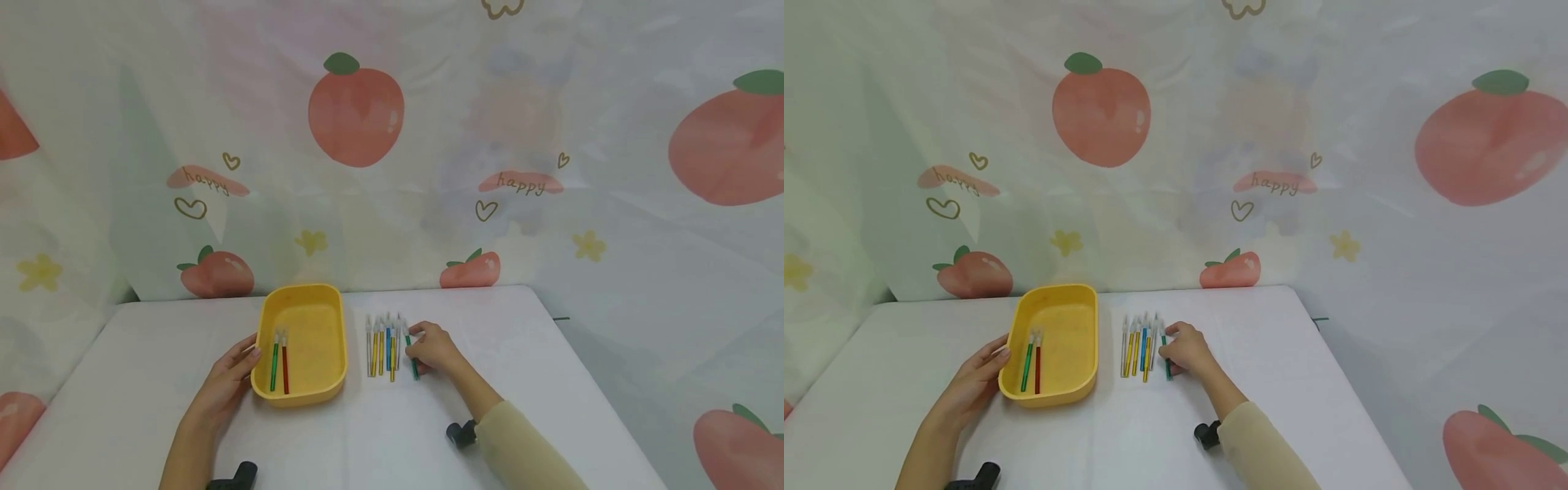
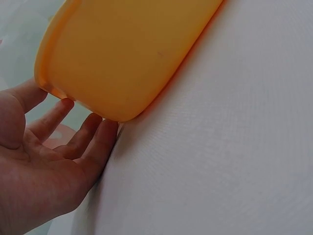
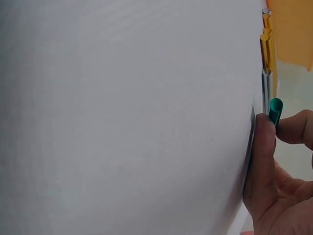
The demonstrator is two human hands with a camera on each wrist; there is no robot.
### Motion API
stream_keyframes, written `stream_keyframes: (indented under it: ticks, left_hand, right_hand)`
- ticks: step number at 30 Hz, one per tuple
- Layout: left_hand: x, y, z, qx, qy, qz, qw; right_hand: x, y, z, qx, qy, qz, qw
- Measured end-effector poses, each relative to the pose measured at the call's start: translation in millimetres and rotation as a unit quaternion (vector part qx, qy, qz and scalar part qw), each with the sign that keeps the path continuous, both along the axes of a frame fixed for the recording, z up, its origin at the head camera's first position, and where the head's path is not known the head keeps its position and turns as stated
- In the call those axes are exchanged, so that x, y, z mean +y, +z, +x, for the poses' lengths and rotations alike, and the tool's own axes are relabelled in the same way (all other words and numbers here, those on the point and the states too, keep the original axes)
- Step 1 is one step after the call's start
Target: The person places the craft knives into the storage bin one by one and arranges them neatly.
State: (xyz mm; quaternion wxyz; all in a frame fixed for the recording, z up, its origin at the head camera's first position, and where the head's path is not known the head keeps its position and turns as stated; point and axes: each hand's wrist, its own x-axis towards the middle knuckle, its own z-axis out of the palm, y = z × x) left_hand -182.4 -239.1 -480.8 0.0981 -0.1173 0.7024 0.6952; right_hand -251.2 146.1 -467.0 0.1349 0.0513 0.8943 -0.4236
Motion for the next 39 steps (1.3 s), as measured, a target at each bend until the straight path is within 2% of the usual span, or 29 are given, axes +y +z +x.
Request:
stream_keyframes:
  ticks: [3,10,15,19,22,26,39]
  left_hand:
    - [0.4,0.5,0.2,-0.001,-0.003,0.001,1.0]
    - [0.1,1.4,0.7,-0.004,-0.002,0.001,1.0]
    - [0.3,1.4,-0.6,-0.001,-0.004,-0.001,1.0]
    - [0.4,1.3,-0.2,-0.004,-0.004,0.001,1.0]
    - [0.2,1.3,0.3,-0.003,-0.005,0.001,1.0]
    - [-0.2,1.8,0.2,0.001,-0.004,-0.004,1.0]
    - [-0.3,1.2,0.0,-0.002,-0.004,0.002,1.0]
  right_hand:
    - [1,-0.2,1.5,0.005,-0.001,0.004,1.0]
    - [-4,3.2,0.4,0.025,0.025,0.083,0.996]
    - [-3,5.3,-1.4,0.022,0.02,0.081,0.9963]
    - [2,4.1,0.8,0.023,0.017,0.044,0.9986]
    - [6,2.9,3.1,0.024,0.014,-0.014,0.9995]
    - [8,3.4,4.6,0.029,0.012,-0.086,0.9958]
    - [-2,6.8,7.6,0.074,0.008,-0.181,0.9806]
